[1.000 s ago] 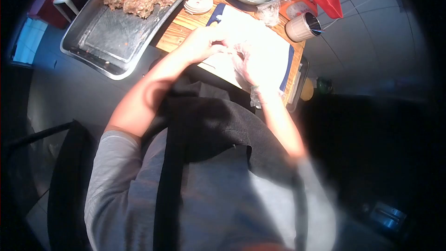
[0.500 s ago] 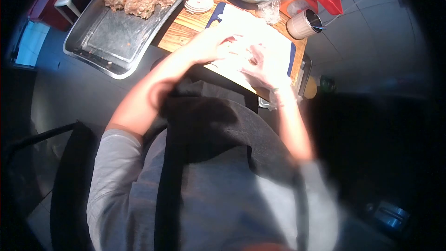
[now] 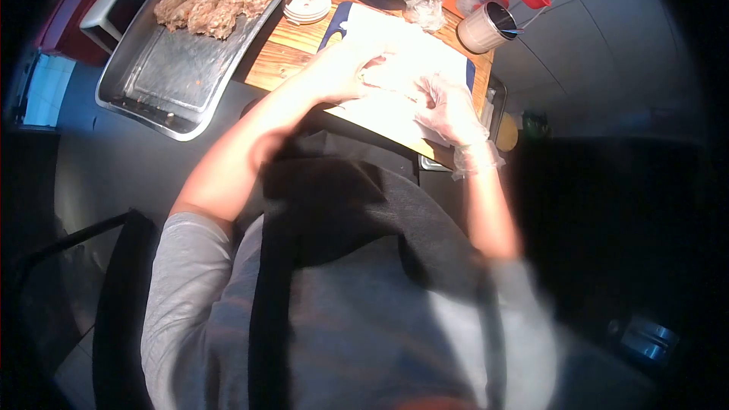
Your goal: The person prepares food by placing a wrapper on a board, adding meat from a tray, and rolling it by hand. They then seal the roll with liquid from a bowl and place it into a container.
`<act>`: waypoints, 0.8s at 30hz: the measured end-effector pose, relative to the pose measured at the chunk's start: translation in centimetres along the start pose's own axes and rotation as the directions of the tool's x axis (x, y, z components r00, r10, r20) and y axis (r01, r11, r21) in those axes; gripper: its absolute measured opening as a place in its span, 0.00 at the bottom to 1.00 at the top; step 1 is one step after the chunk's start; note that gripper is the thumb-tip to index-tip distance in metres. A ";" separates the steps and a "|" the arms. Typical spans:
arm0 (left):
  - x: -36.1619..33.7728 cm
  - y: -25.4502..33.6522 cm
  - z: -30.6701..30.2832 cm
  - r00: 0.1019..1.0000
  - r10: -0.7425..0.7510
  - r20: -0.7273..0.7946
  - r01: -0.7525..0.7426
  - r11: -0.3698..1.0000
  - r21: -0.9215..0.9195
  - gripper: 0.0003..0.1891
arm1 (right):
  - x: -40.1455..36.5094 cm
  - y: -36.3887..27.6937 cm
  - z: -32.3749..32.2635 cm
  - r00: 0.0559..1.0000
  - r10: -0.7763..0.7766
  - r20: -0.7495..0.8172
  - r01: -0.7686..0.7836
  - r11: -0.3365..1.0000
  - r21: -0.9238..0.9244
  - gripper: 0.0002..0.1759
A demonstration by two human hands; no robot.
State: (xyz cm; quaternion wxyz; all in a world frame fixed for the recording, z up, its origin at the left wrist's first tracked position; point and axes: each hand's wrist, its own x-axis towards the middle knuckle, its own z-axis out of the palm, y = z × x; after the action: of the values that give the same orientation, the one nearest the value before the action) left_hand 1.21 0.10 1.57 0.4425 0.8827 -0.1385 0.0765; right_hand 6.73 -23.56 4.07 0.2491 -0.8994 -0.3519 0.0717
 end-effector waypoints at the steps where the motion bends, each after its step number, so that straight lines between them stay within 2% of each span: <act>1: 0.1 0.2 0.0 1.000 0.024 -0.002 -0.024 1.000 0.000 0.35 | -0.2 0.0 -0.4 0.999 0.039 0.020 -0.039 0.999 -0.021 0.20; 4: 0.8 0.6 0.7 0.996 -0.006 0.087 0.010 0.999 -0.049 0.35 | -0.4 1.9 0.1 0.997 -0.062 -0.039 0.060 0.996 -0.060 0.20; 7: 0.7 1.9 0.6 0.994 0.092 0.060 -0.095 0.994 0.053 0.27 | -1.0 2.4 -0.6 0.998 0.017 -0.054 -0.009 0.990 0.140 0.18; 10: 1.8 1.2 2.4 0.989 0.147 0.013 -0.146 0.989 -0.025 0.27 | -1.6 2.7 -1.1 0.973 -0.157 -0.168 0.169 0.984 0.056 0.18; 13: 2.5 3.1 3.0 0.993 0.112 0.048 -0.119 0.972 0.204 0.20 | -1.6 2.9 -0.3 0.970 -0.175 -0.168 0.184 0.982 0.037 0.19; 16: 3.0 1.5 5.6 0.986 0.158 0.052 -0.162 0.983 0.090 0.18 | -2.4 3.7 -1.0 0.990 -0.059 -0.128 0.081 0.982 0.172 0.19; 18: 3.3 1.0 7.1 0.980 0.190 0.053 -0.191 0.982 0.012 0.17 | -3.2 3.6 -1.6 0.992 0.007 -0.123 0.014 0.986 0.166 0.19; 20: 4.0 1.5 7.7 0.985 0.127 0.118 -0.133 0.990 0.042 0.16 | -3.6 4.5 -1.6 0.992 0.014 -0.128 0.003 0.992 0.128 0.20; 22: 4.3 5.5 5.4 0.973 -0.051 0.226 0.006 0.981 0.196 0.16 | -3.7 6.4 -0.5 0.989 -0.046 -0.137 0.055 0.997 0.062 0.22; 24: 3.2 6.2 4.6 0.978 0.073 0.195 -0.115 0.971 0.210 0.17 | -4.2 5.9 -1.0 0.986 -0.027 -0.164 0.049 0.990 0.133 0.25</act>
State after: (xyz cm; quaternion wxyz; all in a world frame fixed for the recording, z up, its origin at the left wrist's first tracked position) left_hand 2.38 -7.64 4.38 0.3232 0.9219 -0.2116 0.0296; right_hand 7.45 -30.45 1.83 0.3391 -0.8762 -0.3419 0.0177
